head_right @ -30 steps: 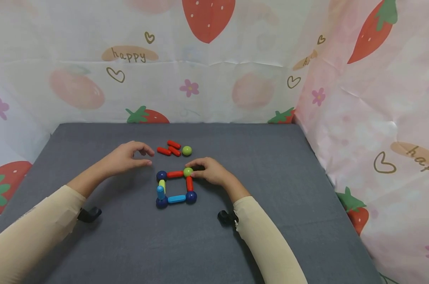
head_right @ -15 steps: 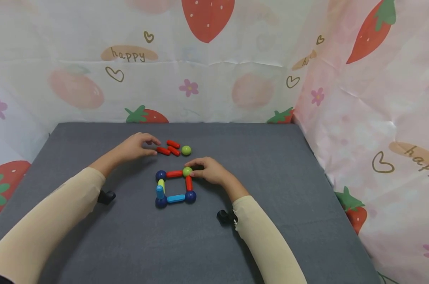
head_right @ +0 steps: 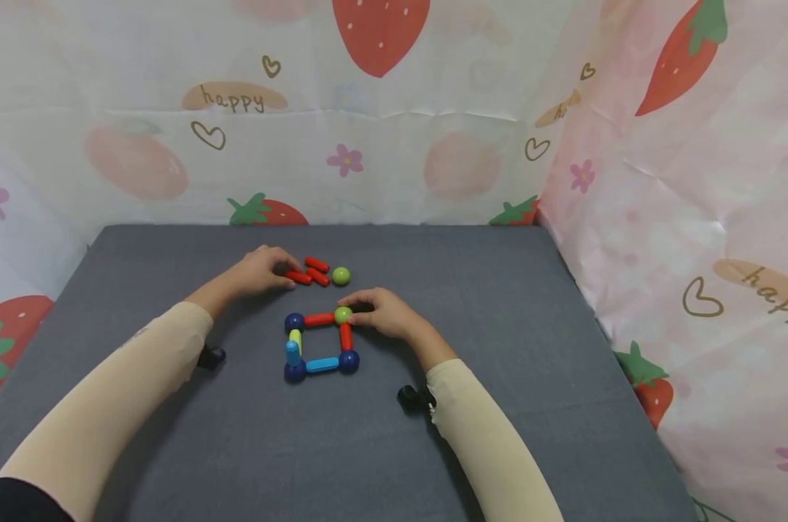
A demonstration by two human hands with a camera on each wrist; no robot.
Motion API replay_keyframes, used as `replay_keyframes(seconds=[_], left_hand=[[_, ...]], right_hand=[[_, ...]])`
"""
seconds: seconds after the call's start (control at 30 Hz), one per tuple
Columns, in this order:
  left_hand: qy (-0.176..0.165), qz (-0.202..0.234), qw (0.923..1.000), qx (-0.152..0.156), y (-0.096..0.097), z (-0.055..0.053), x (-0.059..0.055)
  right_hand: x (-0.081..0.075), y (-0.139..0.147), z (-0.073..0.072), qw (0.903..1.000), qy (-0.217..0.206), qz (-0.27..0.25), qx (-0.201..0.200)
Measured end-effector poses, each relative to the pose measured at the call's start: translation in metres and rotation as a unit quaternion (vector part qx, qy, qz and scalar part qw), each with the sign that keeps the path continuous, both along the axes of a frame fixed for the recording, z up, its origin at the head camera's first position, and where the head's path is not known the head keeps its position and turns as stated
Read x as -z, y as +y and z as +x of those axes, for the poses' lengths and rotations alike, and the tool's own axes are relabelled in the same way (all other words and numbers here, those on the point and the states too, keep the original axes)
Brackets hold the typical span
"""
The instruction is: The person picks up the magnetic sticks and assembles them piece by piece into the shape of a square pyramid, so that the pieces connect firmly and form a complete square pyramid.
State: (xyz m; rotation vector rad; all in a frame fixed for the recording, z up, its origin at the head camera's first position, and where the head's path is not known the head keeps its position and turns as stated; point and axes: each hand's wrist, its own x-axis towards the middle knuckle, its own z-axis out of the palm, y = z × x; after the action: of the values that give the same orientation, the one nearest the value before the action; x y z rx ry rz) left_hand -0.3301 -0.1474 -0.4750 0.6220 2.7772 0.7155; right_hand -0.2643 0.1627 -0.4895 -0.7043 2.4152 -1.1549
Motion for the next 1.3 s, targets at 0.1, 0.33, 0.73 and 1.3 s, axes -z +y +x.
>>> replay_keyframes(seconds=[0.1,0.33,0.73,1.3], left_hand=[[-0.004,-0.007,1.0,0.001,0.004,0.0,0.001],[-0.002,-0.017,0.9998,-0.01,0.007,-0.001,0.004],[0.003,0.016,0.9995,-0.026,0.002,0.003,0.005],[-0.034,0.118,0.9918,-0.037,-0.007,0.037,-0.02]], right_hand=[[0.0,0.0,0.0,1.0,-0.001,-0.001,0.003],[-0.003,-0.001,0.001,1.0,0.003,0.001,0.003],[-0.002,-0.002,0.003,1.0,-0.003,-0.004,0.001],[-0.002,-0.001,0.002,1.0,0.003,0.007,0.007]])
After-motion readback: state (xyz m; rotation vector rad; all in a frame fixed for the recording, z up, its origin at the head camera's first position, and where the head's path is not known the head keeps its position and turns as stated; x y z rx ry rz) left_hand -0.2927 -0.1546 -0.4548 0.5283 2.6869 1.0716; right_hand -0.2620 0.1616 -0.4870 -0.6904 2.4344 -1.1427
